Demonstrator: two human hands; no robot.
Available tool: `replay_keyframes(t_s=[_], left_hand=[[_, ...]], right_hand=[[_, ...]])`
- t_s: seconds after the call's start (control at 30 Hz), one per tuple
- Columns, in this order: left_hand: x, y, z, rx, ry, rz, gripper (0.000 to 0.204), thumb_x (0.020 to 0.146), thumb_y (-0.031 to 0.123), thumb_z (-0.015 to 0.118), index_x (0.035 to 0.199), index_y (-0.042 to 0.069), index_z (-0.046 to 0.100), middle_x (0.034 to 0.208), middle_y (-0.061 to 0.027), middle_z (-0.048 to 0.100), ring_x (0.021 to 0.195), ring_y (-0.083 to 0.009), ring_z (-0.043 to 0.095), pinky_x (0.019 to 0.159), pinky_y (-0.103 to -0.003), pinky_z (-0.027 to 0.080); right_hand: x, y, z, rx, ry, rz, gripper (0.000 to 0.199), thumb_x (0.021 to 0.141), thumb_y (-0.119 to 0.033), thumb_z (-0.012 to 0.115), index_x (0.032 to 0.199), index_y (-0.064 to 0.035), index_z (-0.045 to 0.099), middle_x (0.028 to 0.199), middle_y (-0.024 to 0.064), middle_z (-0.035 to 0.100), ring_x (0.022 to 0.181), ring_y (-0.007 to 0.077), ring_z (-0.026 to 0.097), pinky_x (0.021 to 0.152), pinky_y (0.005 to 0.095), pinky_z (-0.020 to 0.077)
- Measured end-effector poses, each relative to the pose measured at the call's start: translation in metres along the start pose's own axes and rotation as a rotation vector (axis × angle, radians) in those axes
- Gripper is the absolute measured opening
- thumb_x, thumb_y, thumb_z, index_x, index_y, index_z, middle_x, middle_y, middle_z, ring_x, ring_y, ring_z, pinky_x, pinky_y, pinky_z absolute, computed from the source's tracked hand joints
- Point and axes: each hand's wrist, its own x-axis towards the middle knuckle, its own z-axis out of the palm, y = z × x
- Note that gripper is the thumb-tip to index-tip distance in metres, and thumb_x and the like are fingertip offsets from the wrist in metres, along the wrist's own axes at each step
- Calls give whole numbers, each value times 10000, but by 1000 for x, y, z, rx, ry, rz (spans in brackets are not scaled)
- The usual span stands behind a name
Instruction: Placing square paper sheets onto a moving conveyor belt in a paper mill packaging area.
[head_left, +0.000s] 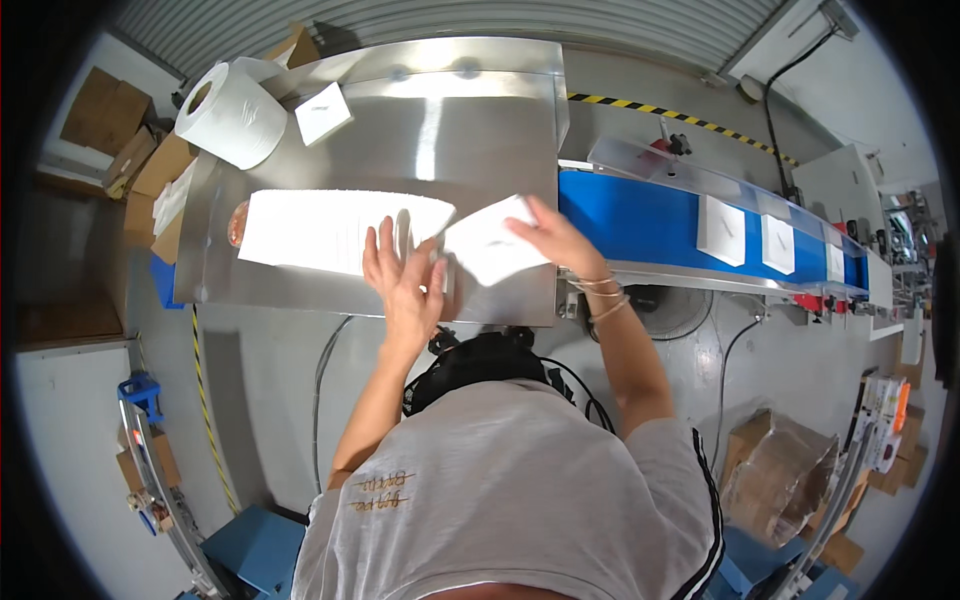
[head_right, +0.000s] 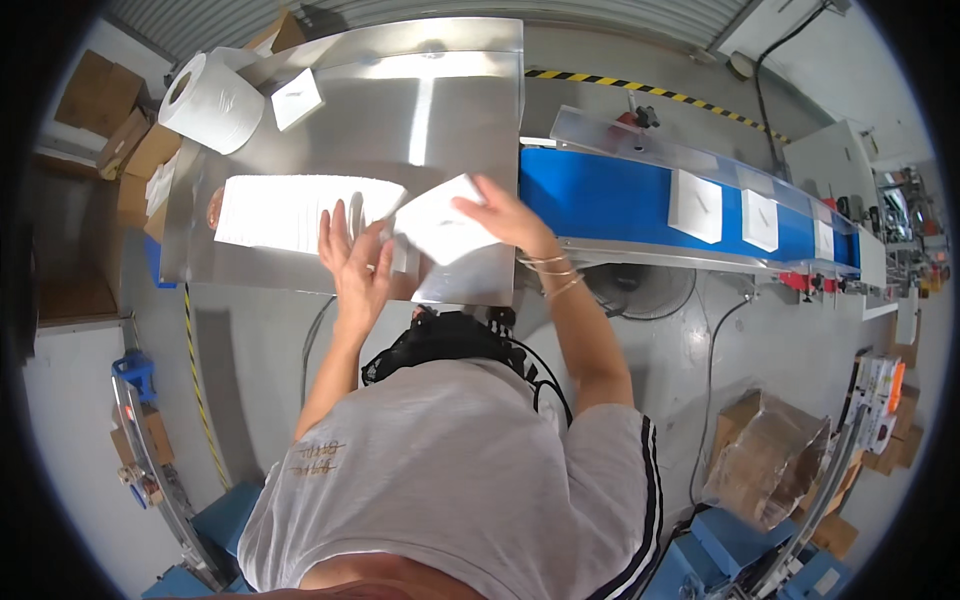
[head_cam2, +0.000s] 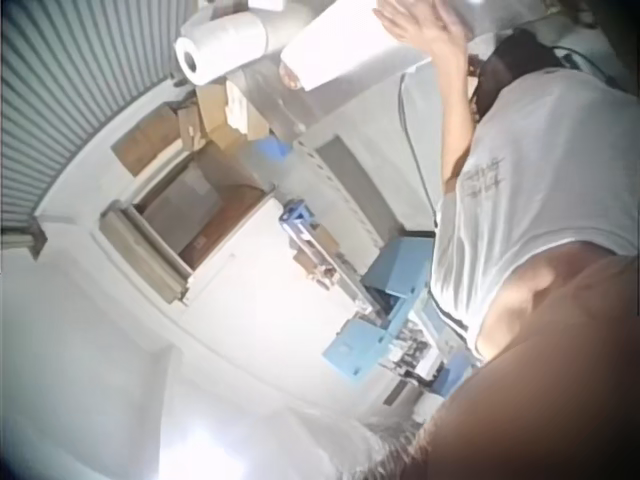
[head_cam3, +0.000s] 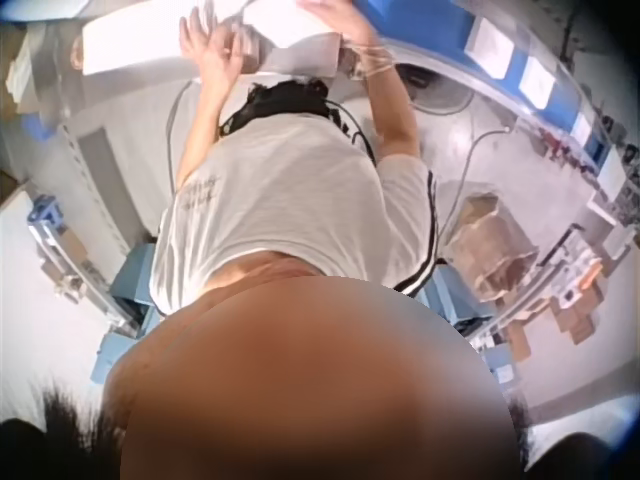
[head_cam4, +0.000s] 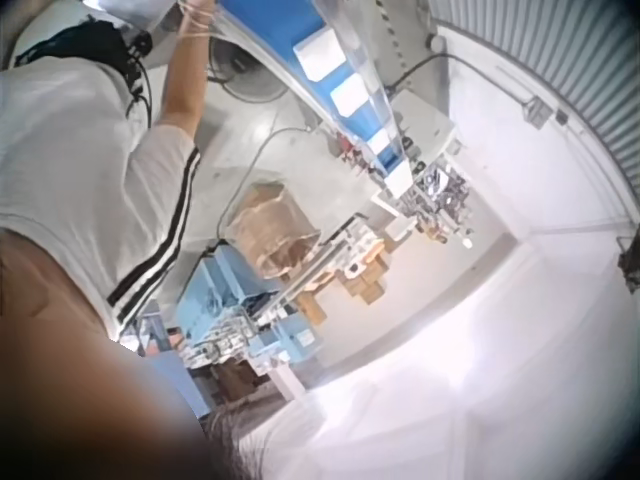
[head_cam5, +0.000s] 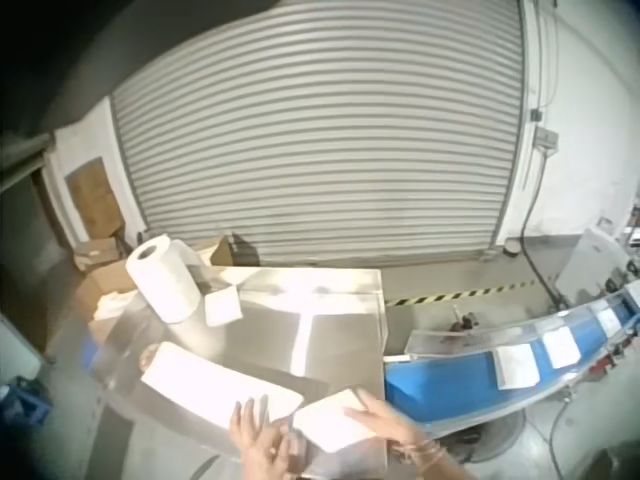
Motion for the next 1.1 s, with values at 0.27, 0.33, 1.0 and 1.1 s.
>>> replay_keyframes(t_s=[0.27, 0.33, 1.0, 1.1], left_hand=[[0, -1, 0, 12, 34, -1, 364, 782, -3, 649, 1140, 61, 645, 1399, -218, 375, 1305, -449, 303, 1059, -540, 257], [0, -3, 3, -4, 36, 4, 355, 777, 0, 651, 1126, 64, 652, 1407, -210, 371, 1314, -447, 294, 1064, -540, 249], [3, -8, -2, -77, -8, 45, 303, 770, 49, 667, 1065, 109, 701, 1427, -197, 371, 1354, -433, 244, 1080, -535, 175], [3, -11, -4, -67, 16, 8, 228, 838, 185, 659, 1048, 105, 694, 1457, -182, 337, 1364, -422, 234, 1083, -519, 213]], right_hand=[[-36, 74, -169, -685, 796, 397, 590, 897, -418, 570, 1315, -14, 464, 1283, 183, 533, 1118, 330, 540, 926, 412, 434], [-47, 58, -153, -1287, 1137, 237, 634, 798, -442, 676, 1248, -26, 514, 1156, 180, 593, 992, 355, 578, 845, 430, 468], [40, -16, 30, -292, -244, -192, 423, 784, -129, 737, 1166, -88, 559, 1167, 68, 566, 1058, 178, 546, 874, 298, 472], [33, -8, 21, -254, -214, -150, 351, 854, -149, 687, 1166, -52, 563, 1117, 37, 572, 1016, 122, 531, 859, 277, 456]])
